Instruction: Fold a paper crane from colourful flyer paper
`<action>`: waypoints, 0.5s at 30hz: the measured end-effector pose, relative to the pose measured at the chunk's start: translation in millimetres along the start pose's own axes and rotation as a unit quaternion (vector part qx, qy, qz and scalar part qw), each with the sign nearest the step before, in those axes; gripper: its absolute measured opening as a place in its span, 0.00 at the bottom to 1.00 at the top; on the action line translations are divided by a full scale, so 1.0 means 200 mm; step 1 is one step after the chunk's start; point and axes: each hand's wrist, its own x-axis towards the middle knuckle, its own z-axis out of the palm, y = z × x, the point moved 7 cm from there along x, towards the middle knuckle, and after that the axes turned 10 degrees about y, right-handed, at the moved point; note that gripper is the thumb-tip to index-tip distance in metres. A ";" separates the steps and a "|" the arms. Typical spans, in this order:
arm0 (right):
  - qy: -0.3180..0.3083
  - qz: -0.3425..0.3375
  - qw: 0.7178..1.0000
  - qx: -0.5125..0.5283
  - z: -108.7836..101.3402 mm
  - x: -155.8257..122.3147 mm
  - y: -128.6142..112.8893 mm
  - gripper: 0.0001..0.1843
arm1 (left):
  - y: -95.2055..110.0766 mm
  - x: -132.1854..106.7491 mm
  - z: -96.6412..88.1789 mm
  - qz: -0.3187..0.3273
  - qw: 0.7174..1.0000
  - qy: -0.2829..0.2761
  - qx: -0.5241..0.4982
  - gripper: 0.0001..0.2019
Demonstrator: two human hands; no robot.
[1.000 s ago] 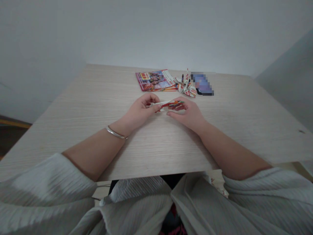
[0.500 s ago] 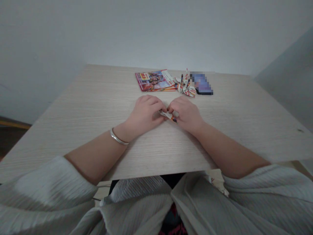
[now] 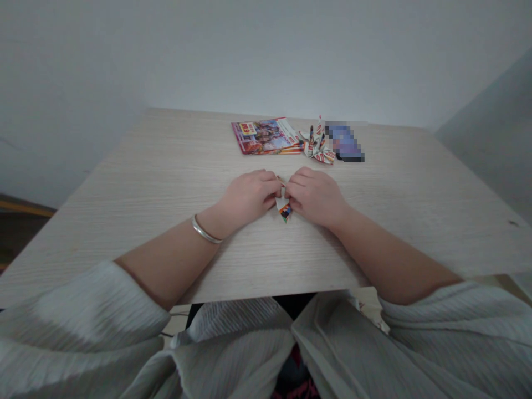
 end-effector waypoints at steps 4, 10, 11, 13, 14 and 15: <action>-0.003 0.007 1.000 0.007 0.00 0.00 0.02 0.09 | -0.01 -0.01 0.00 0.005 0.999 -0.028 -0.028 0.08; -0.017 -0.007 1.000 0.016 0.00 0.00 0.04 0.08 | 0.01 0.00 0.00 0.032 0.997 -0.067 0.014 0.09; -0.019 -0.009 1.000 0.016 0.00 0.00 0.04 0.08 | 0.02 0.00 -0.01 0.037 0.997 -0.071 0.022 0.10; -0.023 -0.011 1.000 0.016 0.00 0.00 0.03 0.08 | 0.03 0.00 -0.01 0.041 0.995 -0.080 0.033 0.11; -0.026 -0.013 0.999 0.017 0.00 0.00 0.03 0.08 | 0.03 0.01 -0.01 0.041 0.995 -0.084 0.038 0.12; -0.030 -0.014 0.999 0.019 0.00 0.00 0.03 0.08 | 0.04 0.01 -0.01 0.039 0.995 -0.087 0.042 0.13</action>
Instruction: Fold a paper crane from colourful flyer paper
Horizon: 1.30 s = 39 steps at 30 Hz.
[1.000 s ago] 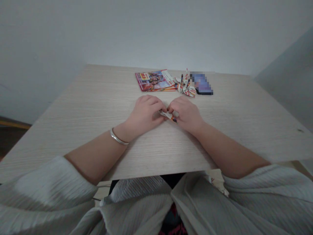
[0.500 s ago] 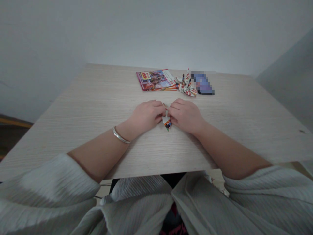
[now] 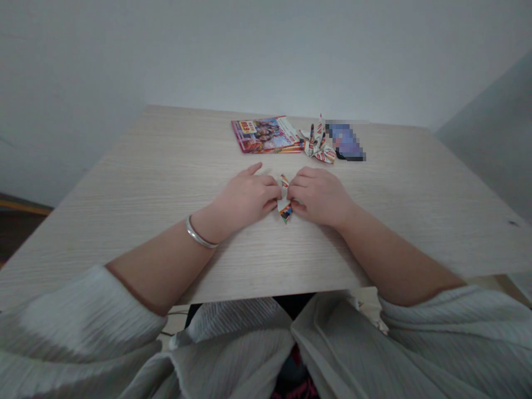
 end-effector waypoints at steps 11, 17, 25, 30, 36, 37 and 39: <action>0.003 0.085 0.991 0.101 0.03 0.00 0.05 0.06 | -0.05 -0.02 0.00 -0.076 0.995 0.057 -0.040 0.10; 0.020 0.118 0.987 0.107 0.02 0.00 0.08 0.05 | -0.04 -0.01 -0.01 -0.066 0.995 0.071 -0.033 0.09; 0.013 0.090 0.992 0.082 0.05 0.00 0.06 0.06 | -0.04 0.00 0.00 -0.055 0.996 0.062 -0.017 0.09; 0.018 0.097 0.993 0.060 0.06 0.01 0.05 0.09 | -0.06 -0.01 0.02 -0.079 0.994 0.060 -0.045 0.11; 0.036 0.118 0.989 0.086 0.10 -0.01 0.06 0.10 | -0.08 -0.03 0.07 -0.105 0.990 0.050 -0.078 0.11; 0.035 0.124 0.988 0.090 0.10 -0.01 0.07 0.09 | -0.09 -0.03 0.07 -0.109 0.989 0.051 -0.081 0.11; 0.032 0.137 0.985 0.097 0.10 -0.02 0.08 0.09 | -0.10 -0.03 0.08 -0.119 0.987 0.054 -0.091 0.11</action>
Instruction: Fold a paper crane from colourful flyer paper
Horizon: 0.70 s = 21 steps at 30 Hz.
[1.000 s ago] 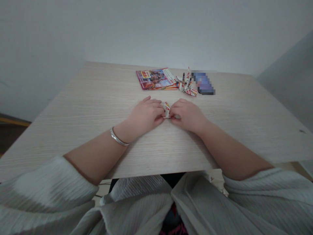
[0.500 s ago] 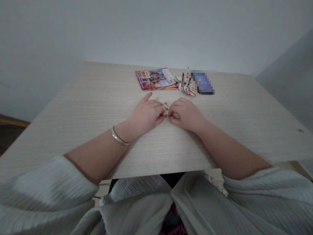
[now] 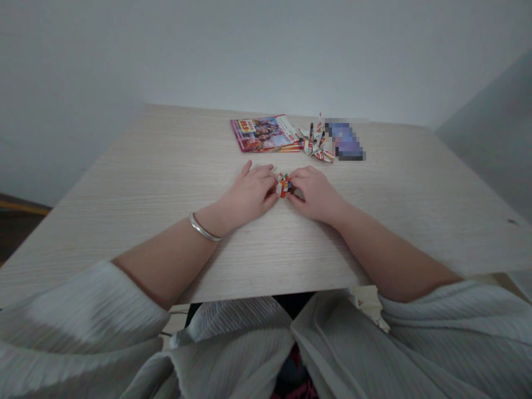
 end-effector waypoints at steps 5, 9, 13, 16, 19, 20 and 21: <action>0.009 0.055 0.998 0.032 -0.02 0.01 0.04 0.06 | -0.02 0.01 -0.01 -0.039 0.999 0.007 -0.032 0.07; 0.035 0.101 0.992 0.062 -0.03 0.01 0.07 0.04 | -0.03 0.01 -0.02 -0.078 0.996 0.009 -0.052 0.06; 0.033 0.125 0.990 0.063 -0.03 0.01 0.09 0.03 | -0.03 0.02 -0.02 -0.098 0.993 0.007 -0.059 0.07; 0.025 0.136 0.989 0.053 -0.02 0.02 0.09 0.03 | -0.03 0.02 -0.03 -0.105 0.993 0.016 -0.058 0.06; 0.034 0.134 0.989 0.044 -0.01 0.02 0.09 0.03 | -0.04 0.01 -0.02 -0.110 0.992 0.026 -0.065 0.05; 0.038 0.131 0.990 0.041 -0.01 0.02 0.09 0.03 | -0.04 0.01 -0.01 -0.111 0.991 0.029 -0.068 0.05; 0.042 0.128 0.990 0.037 -0.01 0.02 0.09 0.04 | -0.05 0.01 -0.01 -0.112 0.991 0.032 -0.071 0.05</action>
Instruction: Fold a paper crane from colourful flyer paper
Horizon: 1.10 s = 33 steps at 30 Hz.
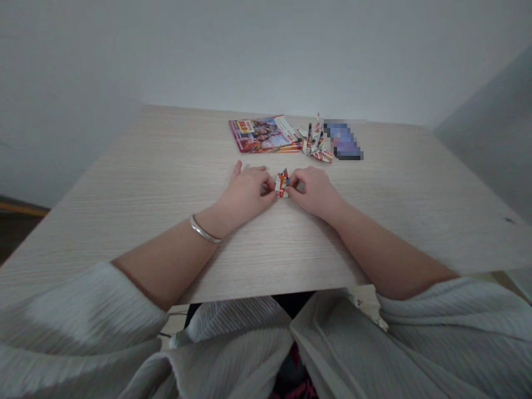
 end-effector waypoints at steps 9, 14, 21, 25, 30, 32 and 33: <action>0.005 0.008 1.000 -0.022 0.01 0.00 -0.01 0.03 | 0.02 -0.01 -0.03 0.007 1.000 0.021 -0.005 0.05; -0.003 0.024 1.000 -0.016 0.01 0.00 -0.01 0.05 | 0.03 -0.01 -0.04 0.016 1.000 0.015 -0.006 0.05; -0.003 0.047 0.999 -0.020 0.00 0.00 -0.02 0.04 | 0.05 -0.01 -0.04 0.036 0.998 0.023 0.043 0.10; 0.015 0.044 0.999 -0.029 -0.04 -0.02 -0.05 0.10 | 0.06 -0.01 -0.03 0.060 0.995 0.026 0.072 0.12; 0.006 0.008 0.996 -0.090 -0.06 -0.03 -0.09 0.09 | 0.06 -0.02 -0.02 0.097 0.991 0.039 0.085 0.14; 0.005 -0.003 0.994 -0.110 -0.07 -0.03 -0.09 0.11 | 0.07 -0.02 -0.01 0.106 0.989 0.038 0.092 0.14; 0.005 -0.007 0.993 -0.115 -0.07 -0.03 -0.09 0.11 | 0.07 -0.02 -0.01 0.108 0.989 0.038 0.096 0.14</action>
